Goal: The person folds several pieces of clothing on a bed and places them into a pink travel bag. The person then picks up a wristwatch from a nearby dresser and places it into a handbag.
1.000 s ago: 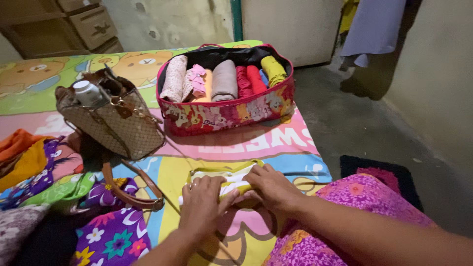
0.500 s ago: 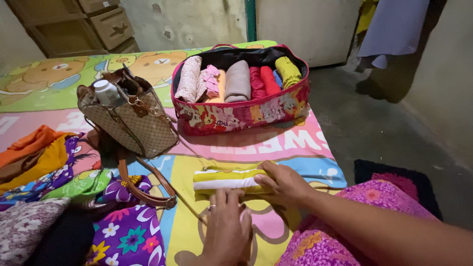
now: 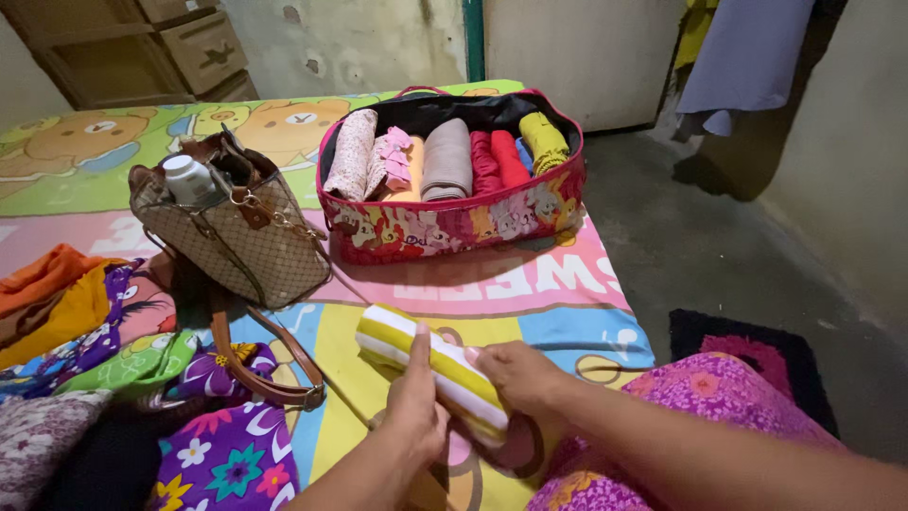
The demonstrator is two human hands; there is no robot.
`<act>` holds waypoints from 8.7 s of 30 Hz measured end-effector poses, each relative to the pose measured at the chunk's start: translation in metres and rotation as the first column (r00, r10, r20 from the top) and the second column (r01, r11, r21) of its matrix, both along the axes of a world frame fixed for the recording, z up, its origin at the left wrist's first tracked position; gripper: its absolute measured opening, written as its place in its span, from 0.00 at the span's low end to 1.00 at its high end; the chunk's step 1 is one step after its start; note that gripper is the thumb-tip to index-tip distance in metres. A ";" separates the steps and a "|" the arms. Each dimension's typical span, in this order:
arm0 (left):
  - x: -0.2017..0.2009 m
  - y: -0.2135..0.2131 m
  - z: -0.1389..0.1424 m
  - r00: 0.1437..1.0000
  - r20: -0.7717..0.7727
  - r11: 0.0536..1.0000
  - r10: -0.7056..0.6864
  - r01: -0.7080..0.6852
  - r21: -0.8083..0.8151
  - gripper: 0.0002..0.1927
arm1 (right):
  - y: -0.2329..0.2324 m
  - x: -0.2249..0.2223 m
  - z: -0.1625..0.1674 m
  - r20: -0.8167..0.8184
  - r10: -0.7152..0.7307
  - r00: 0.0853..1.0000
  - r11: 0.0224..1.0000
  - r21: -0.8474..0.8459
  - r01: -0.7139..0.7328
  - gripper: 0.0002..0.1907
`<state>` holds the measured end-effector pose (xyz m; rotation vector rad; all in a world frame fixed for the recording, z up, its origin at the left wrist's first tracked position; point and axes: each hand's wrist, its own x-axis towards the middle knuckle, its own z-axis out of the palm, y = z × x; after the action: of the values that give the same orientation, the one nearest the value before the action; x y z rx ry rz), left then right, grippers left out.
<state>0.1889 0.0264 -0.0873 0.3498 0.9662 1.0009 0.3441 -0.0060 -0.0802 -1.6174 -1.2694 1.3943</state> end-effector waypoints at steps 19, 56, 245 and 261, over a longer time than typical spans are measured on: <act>-0.013 0.117 0.079 0.978 0.067 0.960 -0.196 0.178 0.215 0.23 | 0.122 0.042 0.106 0.623 -0.175 0.762 0.670 0.643 -0.372 0.60; 0.081 0.103 0.125 0.899 -0.005 0.875 -0.438 0.428 0.225 0.20 | -0.027 0.060 0.083 0.476 0.138 0.869 0.692 0.581 -0.428 0.23; -0.050 0.264 0.073 0.969 0.222 0.994 0.109 -0.105 -0.028 0.35 | 0.230 0.129 0.083 -0.762 -0.465 0.451 0.865 -0.281 0.416 0.29; -0.093 0.193 0.080 0.612 -0.643 0.848 0.461 -0.518 0.116 0.30 | 0.175 0.058 0.089 -0.529 -0.441 0.725 0.897 -0.289 0.335 0.38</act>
<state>0.0964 0.2190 -0.0078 0.3807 1.8188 1.3721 0.4016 0.1686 0.0089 -1.2963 -0.4177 1.5781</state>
